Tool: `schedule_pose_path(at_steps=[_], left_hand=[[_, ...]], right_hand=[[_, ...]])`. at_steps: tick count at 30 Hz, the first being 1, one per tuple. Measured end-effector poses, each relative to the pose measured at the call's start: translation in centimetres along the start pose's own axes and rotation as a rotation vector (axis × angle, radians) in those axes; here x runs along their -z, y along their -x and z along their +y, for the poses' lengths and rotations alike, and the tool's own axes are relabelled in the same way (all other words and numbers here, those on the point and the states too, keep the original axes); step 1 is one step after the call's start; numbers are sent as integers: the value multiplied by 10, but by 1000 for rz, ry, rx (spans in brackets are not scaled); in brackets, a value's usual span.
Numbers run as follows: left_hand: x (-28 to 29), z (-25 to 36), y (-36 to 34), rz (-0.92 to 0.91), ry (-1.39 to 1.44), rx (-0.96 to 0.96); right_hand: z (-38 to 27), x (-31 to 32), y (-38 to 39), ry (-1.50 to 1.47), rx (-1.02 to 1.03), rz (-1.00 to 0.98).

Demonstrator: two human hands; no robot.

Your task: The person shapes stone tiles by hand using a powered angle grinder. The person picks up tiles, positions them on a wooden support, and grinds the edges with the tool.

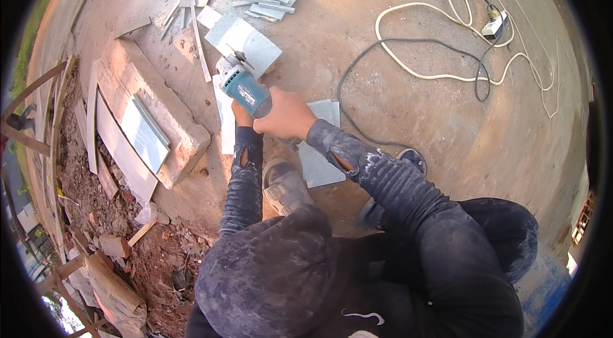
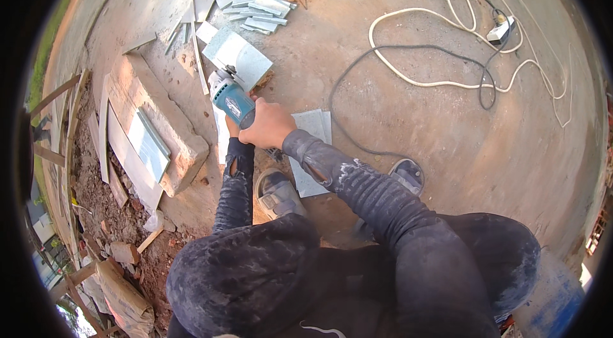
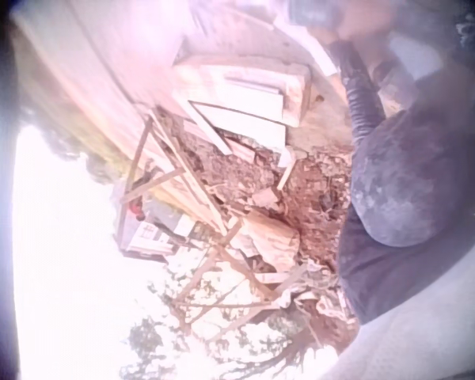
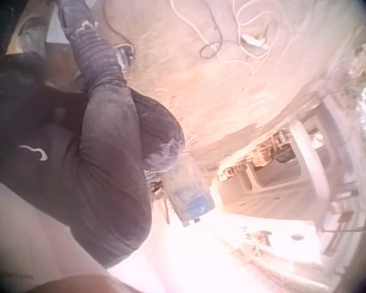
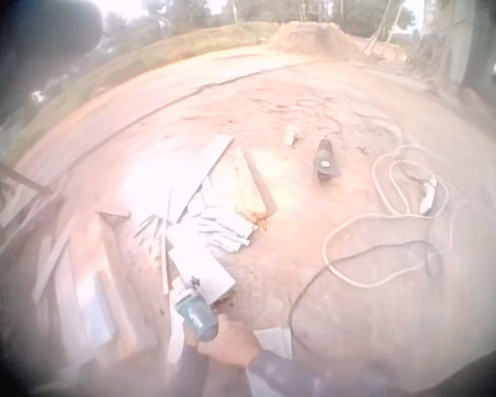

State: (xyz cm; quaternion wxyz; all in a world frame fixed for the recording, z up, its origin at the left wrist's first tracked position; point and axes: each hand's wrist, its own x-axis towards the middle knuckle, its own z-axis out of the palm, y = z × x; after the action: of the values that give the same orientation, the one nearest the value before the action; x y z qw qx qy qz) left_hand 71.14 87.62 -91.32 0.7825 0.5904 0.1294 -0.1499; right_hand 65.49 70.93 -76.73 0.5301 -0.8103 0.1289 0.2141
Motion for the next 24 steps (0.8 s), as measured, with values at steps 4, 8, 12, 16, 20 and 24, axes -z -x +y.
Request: schedule_pose_path(at_steps=[4, 8, 12, 16, 20, 24], left_hand=[[-1, -5, -8, -27, 159, 31], [8, -7, -9, -42, 107, 36], [8, -8, -6, -40, 134, 43], [6, -8, -3, -27, 211, 61], [2, -5, 1, -18, 276, 83], [1, -2, 6, -8, 345, 105]], right_hand=[[2, -4, 2, -7, -4, -1], [-1, -6, 4, 3, -36, -15], [-4, -9, 2, 25, -49, -13], [-13, -8, -7, 16, -78, -59], [-17, -13, -25, 0, -67, -37], [-28, -7, -43, 22, -93, -91]])
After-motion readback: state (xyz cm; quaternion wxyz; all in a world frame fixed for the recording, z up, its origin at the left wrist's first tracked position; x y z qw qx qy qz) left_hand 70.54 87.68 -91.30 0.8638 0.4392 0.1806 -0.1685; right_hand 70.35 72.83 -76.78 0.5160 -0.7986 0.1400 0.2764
